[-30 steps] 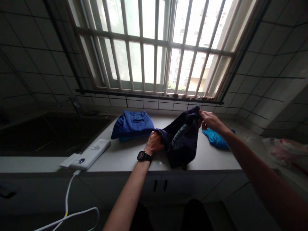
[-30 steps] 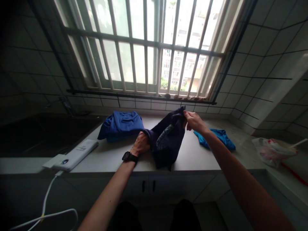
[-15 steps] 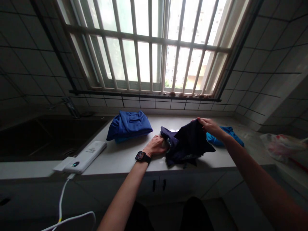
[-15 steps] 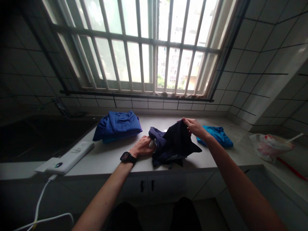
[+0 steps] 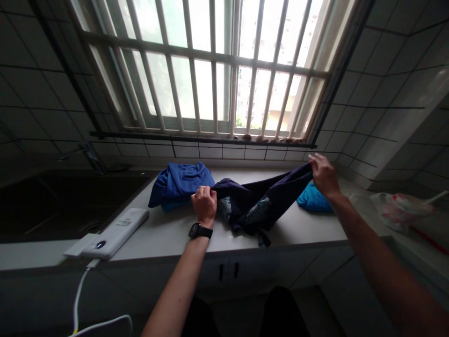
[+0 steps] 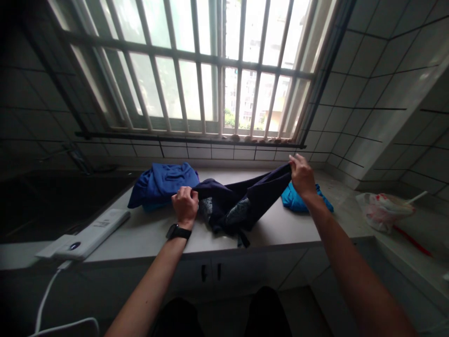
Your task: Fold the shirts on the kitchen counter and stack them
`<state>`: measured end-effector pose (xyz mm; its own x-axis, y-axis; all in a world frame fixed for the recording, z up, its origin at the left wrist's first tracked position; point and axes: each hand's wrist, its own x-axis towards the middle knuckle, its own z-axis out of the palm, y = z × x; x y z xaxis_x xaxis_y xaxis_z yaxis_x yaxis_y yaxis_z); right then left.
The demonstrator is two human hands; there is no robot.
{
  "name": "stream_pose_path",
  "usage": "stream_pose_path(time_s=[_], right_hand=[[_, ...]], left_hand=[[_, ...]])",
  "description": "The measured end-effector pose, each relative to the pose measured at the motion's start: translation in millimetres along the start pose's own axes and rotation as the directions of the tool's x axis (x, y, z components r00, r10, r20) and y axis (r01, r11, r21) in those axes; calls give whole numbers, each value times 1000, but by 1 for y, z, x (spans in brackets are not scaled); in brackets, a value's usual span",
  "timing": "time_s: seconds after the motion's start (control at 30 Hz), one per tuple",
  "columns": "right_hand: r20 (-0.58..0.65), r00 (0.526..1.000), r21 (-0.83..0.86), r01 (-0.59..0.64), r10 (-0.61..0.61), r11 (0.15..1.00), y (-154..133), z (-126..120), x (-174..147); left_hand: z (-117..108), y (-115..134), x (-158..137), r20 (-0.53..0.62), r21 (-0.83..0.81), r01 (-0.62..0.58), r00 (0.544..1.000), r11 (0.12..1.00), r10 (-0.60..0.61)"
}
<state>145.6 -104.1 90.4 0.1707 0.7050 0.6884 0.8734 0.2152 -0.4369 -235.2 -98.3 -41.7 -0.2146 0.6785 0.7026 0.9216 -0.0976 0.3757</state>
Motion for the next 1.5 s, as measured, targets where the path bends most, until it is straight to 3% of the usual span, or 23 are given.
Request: stream_pose_path(time_s=[0.07,0.13,0.2,0.3,0.37,0.47,0.53,0.57,0.67,0.7,0.73,0.83,0.87,0.9,0.97,1.0,1.07,1.17,1.23,1.33,1.4,1.43,1.5], right_hand=[[167,982,-209,-54,90,976,16,8,-13],[402,911,-247,12,92,969,22,15,-33],[621,782,-88,147,-62,985,18,23,-56],[775,580,119,255,-250,960,-4,37,-92],[802,553,54,311,-227,949,-22,46,-112],[800,585,-123,375,-132,919,-48,55,-127],[832,542,-129,394,-117,910,-59,52,-127],[870,474,-68,391,-138,918,-63,49,-124],[938,161,273,196,-305,942,-67,35,-110],[919,144,361,77,-368,930,-66,32,-104],[890,214,416,-23,-401,909,-63,29,-98],[697,681,384,-91,-224,919,-49,32,-84],[595,792,300,-61,-137,952,-44,35,-81],[505,860,190,-22,-78,981,-38,38,-80],[405,912,-20,76,-61,997,-28,44,-84],[404,910,-78,140,-97,987,-26,46,-89],[492,840,-66,296,-227,953,-25,49,-102],[673,635,81,448,-380,891,-36,55,-122],[749,559,82,454,-355,887,-45,60,-132],[803,556,-26,393,-215,919,-57,67,-136],[850,508,-50,344,-141,938,-63,66,-133],[884,448,-23,323,-131,946,-65,64,-131],[946,275,98,265,-173,959,-70,54,-126]], left_hand=[[2,-1,0,-47,-35,10,999,999,-12],[5,1,0,-20,-88,-65,998,994,64],[8,4,-2,84,-153,-201,973,968,215],[11,7,-5,266,-225,-323,887,919,377],[11,8,-6,389,-227,-318,837,921,385],[8,9,-7,526,-215,-289,771,933,359],[5,10,-6,550,-227,-287,751,931,365],[4,10,-6,549,-236,-292,747,927,375],[3,11,-7,539,-270,-324,729,907,421],[3,11,-7,533,-281,-332,727,901,434],[4,10,-7,523,-290,-333,729,897,440],[5,10,-7,494,-316,-307,755,898,431],[5,10,-7,487,-326,-292,764,899,424],[5,10,-7,482,-339,-277,769,899,419],[3,10,-6,477,-367,-263,771,892,423],[2,11,-6,473,-381,-266,767,885,434],[-1,11,-6,466,-404,-293,749,866,471],[-4,12,-7,481,-413,-319,720,853,501],[-3,12,-7,503,-418,-306,706,855,499],[-1,11,-6,532,-421,-280,694,863,484],[0,10,-5,547,-423,-268,686,866,479],[0,10,-5,553,-425,-265,681,865,480],[0,10,-4,564,-432,-267,666,862,489]])
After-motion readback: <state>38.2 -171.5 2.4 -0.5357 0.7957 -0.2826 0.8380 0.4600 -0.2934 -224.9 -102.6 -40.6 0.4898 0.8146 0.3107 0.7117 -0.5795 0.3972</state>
